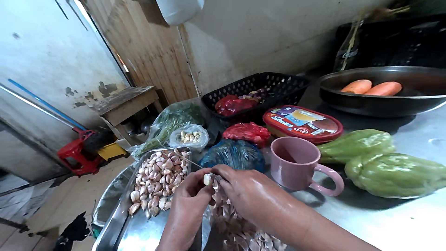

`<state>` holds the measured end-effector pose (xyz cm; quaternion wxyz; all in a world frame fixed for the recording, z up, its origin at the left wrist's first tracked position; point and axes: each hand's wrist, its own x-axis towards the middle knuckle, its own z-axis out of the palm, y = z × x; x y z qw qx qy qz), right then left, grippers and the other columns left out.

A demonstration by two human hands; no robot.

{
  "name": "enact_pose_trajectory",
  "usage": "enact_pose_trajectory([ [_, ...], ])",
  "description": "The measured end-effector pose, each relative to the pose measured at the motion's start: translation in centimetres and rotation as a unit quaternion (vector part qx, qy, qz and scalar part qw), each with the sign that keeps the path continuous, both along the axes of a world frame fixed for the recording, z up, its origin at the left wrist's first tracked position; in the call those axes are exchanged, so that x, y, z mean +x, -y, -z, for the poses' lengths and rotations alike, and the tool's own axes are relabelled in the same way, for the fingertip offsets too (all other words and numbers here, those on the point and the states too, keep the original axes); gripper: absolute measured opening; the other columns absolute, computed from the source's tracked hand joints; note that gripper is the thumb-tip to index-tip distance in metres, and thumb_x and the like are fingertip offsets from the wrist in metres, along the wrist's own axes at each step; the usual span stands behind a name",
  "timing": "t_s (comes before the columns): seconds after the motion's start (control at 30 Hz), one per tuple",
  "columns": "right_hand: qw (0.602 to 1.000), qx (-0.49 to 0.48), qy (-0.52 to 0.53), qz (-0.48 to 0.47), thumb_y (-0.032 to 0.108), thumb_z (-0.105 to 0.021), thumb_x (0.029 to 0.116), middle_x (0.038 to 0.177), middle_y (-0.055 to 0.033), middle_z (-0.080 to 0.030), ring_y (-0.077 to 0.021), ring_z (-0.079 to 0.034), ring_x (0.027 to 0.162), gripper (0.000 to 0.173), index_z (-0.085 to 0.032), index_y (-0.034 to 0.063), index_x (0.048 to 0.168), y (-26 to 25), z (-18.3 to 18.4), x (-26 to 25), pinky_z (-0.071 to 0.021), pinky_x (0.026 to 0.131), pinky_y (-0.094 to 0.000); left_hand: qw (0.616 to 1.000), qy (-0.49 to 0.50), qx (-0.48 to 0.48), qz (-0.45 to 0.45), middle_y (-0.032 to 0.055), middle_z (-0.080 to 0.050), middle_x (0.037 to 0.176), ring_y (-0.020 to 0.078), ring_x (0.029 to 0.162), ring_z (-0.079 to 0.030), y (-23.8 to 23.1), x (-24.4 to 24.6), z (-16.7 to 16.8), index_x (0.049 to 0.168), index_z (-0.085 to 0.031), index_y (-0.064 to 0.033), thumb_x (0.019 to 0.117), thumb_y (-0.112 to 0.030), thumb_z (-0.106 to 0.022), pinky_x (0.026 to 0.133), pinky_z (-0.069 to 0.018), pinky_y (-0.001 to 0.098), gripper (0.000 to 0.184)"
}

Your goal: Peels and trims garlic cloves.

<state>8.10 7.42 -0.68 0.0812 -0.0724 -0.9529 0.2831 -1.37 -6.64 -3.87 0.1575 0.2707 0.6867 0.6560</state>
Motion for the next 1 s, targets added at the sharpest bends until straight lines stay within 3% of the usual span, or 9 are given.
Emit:
enact_pose_trajectory([
  [0.13,0.999,0.003,-0.006,0.036,0.021,-0.046,0.1089,0.093,-0.0148,-0.071,-0.0338,-0.071,0.089,0.03,-0.06,0.0128,0.135,-0.6,-0.1,0.0,-0.0565,0.079,-0.0513,0.999,0.047,0.008,0.02,0.0044,-0.068,0.096,0.0111,0.076,-0.067,0.0,0.0,-0.4,0.122,-0.061,0.0026,0.0948,-0.003,-0.053,0.065,-0.0578,0.0261,0.029],
  [0.23,1.0,0.019,-0.018,0.009,0.017,-0.048,0.1073,0.097,-0.0159,-0.072,-0.0354,-0.072,0.092,0.03,-0.06,0.0112,0.135,-0.3,-0.1,0.1,-0.057,0.08,-0.053,0.995,0.091,0.014,0.05,0.005,-0.066,0.096,0.0126,0.075,-0.066,-0.1,-0.1,-0.2,0.135,-0.05,0.0003,0.0953,-0.016,-0.058,0.061,-0.057,0.0269,0.044],
  [0.3,0.999,0.036,-0.031,-0.014,0.009,-0.051,0.1033,0.099,-0.017,-0.072,-0.0376,-0.072,0.094,0.032,-0.061,0.011,0.134,0.1,0.1,0.2,-0.0572,0.08,-0.0545,0.999,0.047,-0.002,0.023,0.0035,-0.066,0.094,0.01,0.073,-0.065,-0.1,0.2,0.0,0.138,-0.048,0.0013,0.097,-0.022,-0.06,0.062,-0.0562,0.0249,0.048],
  [0.33,0.999,0.033,-0.02,-0.025,0.008,-0.05,0.1036,0.102,-0.0178,-0.071,-0.0387,-0.071,0.097,0.034,-0.059,0.0121,0.136,0.1,0.0,0.3,-0.0562,0.083,-0.0557,1.0,0.011,-0.014,0.002,0.0028,-0.066,0.092,0.0086,0.071,-0.064,0.0,0.3,0.1,0.135,-0.052,0.0021,0.0988,-0.02,-0.061,0.061,-0.0553,0.0237,0.043],
  [0.43,0.998,0.031,-0.037,-0.032,0.011,-0.048,0.1052,0.103,-0.0163,-0.073,-0.0374,-0.072,0.096,0.038,-0.058,0.0185,0.141,0.2,0.4,0.3,-0.0567,0.083,-0.0555,0.997,-0.051,-0.044,-0.039,0.0005,-0.067,0.084,0.007,0.065,-0.062,0.0,0.3,0.1,0.109,-0.067,-0.0031,0.0983,-0.017,-0.065,0.06,-0.0534,0.0224,0.018],
  [0.57,0.999,0.028,-0.026,-0.023,0.018,-0.045,0.1086,0.102,-0.015,-0.072,-0.0356,-0.072,0.097,0.033,-0.059,0.0172,0.139,0.1,0.3,0.3,-0.0566,0.083,-0.0539,0.996,-0.05,-0.058,-0.039,0.0001,-0.067,0.084,0.0065,0.067,-0.063,-0.1,0.2,-0.2,0.107,-0.068,-0.0031,0.0953,-0.011,-0.064,0.061,-0.0541,0.0223,0.014],
  [0.73,0.999,0.013,0.009,0.039,0.023,-0.045,0.109,0.094,-0.0139,-0.072,-0.0338,-0.071,0.09,0.032,-0.059,0.0159,0.138,-0.6,-0.1,-0.1,-0.0566,0.08,-0.052,0.999,0.03,-0.001,0.022,0.0053,-0.068,0.1,0.0097,0.075,-0.065,0.2,0.0,-0.4,0.125,-0.062,0.0022,0.0898,-0.001,-0.057,0.064,-0.0553,0.0239,0.036],
  [0.87,0.997,-0.007,0.012,0.077,0.025,-0.046,0.1096,0.093,-0.0119,-0.071,-0.0315,-0.07,0.09,0.033,-0.058,0.0189,0.139,-1.2,-0.6,0.0,-0.0559,0.082,-0.0504,0.979,0.159,0.087,0.091,0.0091,-0.069,0.101,0.0132,0.075,-0.066,0.7,-0.5,-0.9,0.124,-0.061,0.0035,0.0884,0.007,-0.048,0.063,-0.0569,0.0266,0.038],
  [1.0,0.995,-0.016,-0.024,0.094,0.024,-0.048,0.1089,0.093,-0.0105,-0.071,-0.029,-0.07,0.087,0.033,-0.058,0.0177,0.139,-1.9,-0.4,0.1,-0.0562,0.08,-0.0498,0.965,0.216,0.12,0.092,0.0111,-0.069,0.101,0.0151,0.076,-0.067,1.4,-1.4,-1.0,0.125,-0.061,0.0027,0.0902,0.006,-0.043,0.062,-0.0566,0.0272,0.039],
])
